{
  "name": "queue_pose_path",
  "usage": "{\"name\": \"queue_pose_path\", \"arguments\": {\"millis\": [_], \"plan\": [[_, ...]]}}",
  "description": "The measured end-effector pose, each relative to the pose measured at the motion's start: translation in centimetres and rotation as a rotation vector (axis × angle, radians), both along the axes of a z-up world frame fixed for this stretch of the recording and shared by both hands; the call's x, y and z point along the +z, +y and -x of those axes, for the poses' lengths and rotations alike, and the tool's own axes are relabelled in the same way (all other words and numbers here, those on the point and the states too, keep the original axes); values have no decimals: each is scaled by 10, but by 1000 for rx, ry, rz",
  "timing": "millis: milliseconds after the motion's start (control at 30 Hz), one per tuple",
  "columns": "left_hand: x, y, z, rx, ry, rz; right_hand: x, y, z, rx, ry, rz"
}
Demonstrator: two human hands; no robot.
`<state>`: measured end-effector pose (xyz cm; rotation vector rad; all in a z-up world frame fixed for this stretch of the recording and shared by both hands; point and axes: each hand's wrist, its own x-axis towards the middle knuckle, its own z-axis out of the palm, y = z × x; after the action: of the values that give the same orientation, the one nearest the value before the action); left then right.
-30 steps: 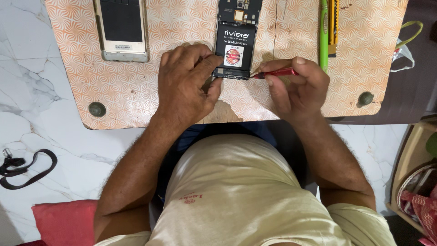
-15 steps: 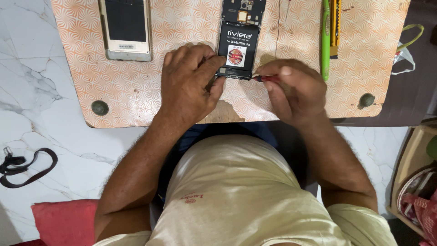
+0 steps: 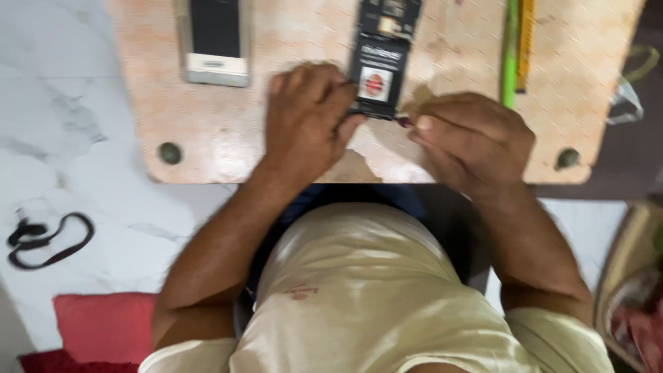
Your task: The person removes the battery from a disassembled smartphone using a red screwdriver and a yellow plastic pry tool. They carefully pry around the battery edges, lift it out, and set it aside on the table.
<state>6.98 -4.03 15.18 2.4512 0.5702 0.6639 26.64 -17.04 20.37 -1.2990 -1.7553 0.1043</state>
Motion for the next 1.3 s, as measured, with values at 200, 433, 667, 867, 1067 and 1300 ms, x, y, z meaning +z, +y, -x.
{"name": "queue_pose_path", "arguments": {"millis": [200, 433, 667, 867, 1067, 1300], "plan": [[5, 0, 1, 25, -9, 53, 5, 6, 8, 11, 103, 20], [11, 0, 2, 26, 12, 84, 3, 1, 4, 25, 203, 92], [-1, 0, 0, 8, -15, 42, 0, -3, -1, 31, 173, 136], [-7, 1, 0, -13, 25, 17, -8, -1, -3, 44, 152, 51], [0, 3, 2, -16, 49, 22, -2, 1, -2, 28, 185, 56], [-1, 3, 1, -19, 55, 45, -3, 1, -3, 43, 212, 65]]}}
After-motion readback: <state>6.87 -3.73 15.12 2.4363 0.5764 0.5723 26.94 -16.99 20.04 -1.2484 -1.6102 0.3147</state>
